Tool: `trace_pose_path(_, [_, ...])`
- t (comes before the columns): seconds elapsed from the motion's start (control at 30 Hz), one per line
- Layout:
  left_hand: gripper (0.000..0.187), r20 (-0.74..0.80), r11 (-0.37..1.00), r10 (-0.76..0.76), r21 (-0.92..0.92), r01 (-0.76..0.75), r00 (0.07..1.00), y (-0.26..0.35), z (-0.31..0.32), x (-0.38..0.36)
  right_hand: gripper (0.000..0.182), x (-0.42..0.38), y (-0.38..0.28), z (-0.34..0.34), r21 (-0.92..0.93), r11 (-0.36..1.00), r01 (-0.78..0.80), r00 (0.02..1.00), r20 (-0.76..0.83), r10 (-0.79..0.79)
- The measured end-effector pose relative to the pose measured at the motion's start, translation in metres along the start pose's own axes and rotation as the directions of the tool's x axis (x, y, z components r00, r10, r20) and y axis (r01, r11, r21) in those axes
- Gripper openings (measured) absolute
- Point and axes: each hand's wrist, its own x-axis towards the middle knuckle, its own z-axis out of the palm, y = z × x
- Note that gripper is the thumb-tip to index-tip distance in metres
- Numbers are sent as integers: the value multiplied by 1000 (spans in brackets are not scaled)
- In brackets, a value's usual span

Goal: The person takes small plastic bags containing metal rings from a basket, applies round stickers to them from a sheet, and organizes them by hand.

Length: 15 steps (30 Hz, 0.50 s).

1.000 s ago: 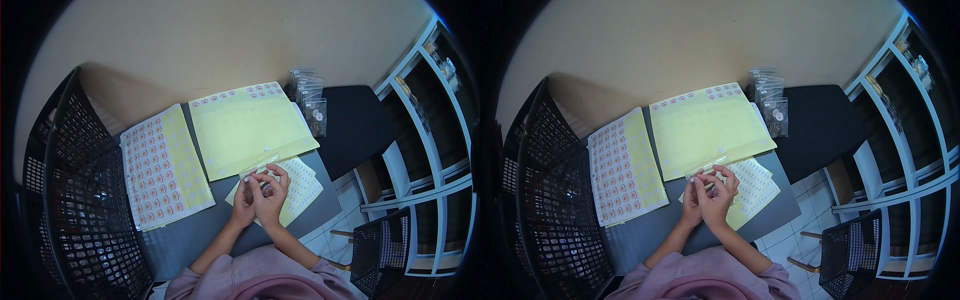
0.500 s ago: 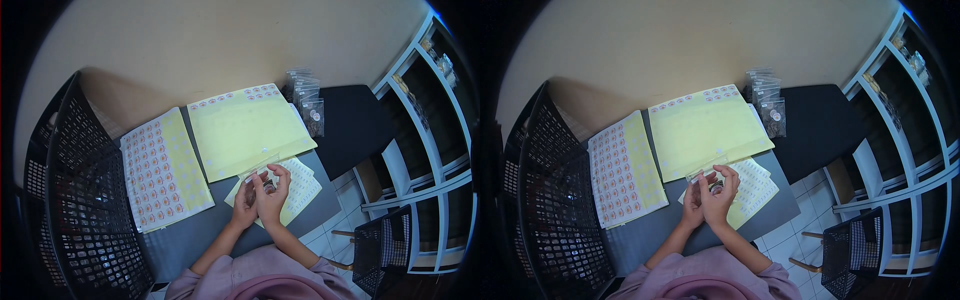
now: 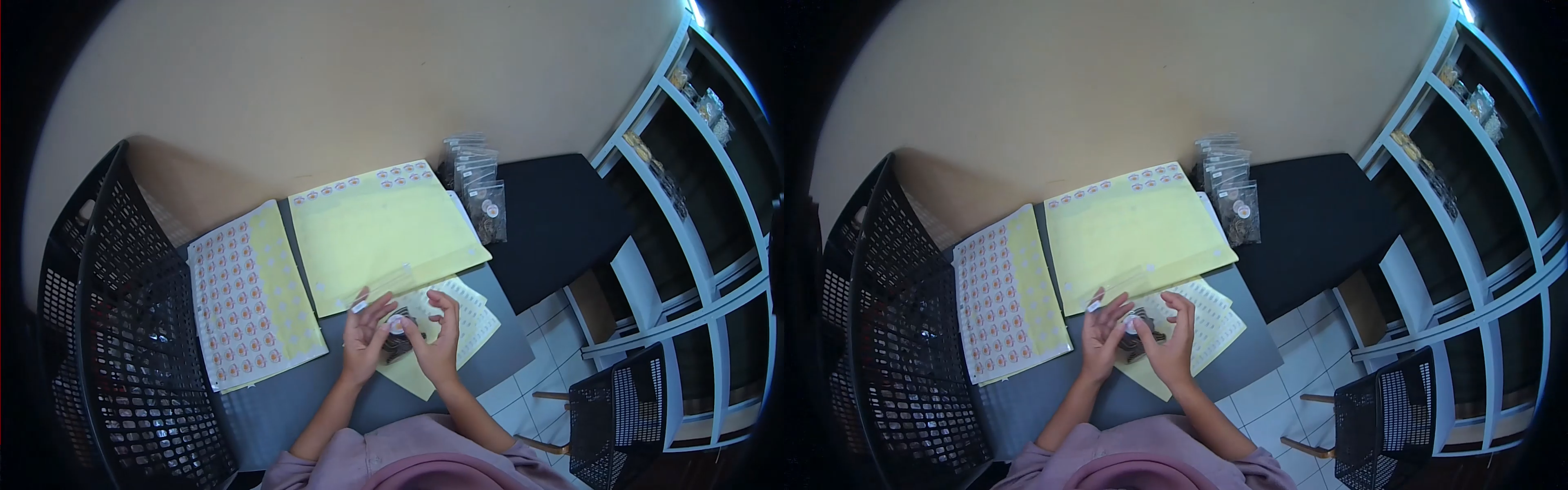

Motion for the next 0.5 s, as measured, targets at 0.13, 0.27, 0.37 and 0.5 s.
trace_pose_path(0.13, [59, -72, 986, -75, -154, 63, 995, 7, -1, 0, 47, -3, 19, -25, 133, 983, -124, 940, 334, 73])
trace_pose_path(0.27, [59, 26, 995, -87, -38, 88, 996, 5, 1, -2, 36, -3, 30, -37, 298, 902, -312, 855, 501, 130])
trace_pose_path(0.37, [57, 62, 992, -81, 105, 74, 995, 13, 7, -2, 38, 13, 38, -58, 381, 838, -391, 882, 414, 224])
trace_pose_path(0.5, [51, 12, 927, -96, 366, 85, 995, 24, 16, -9, 39, 56, 56, -102, 551, 810, -202, 976, 49, 210])
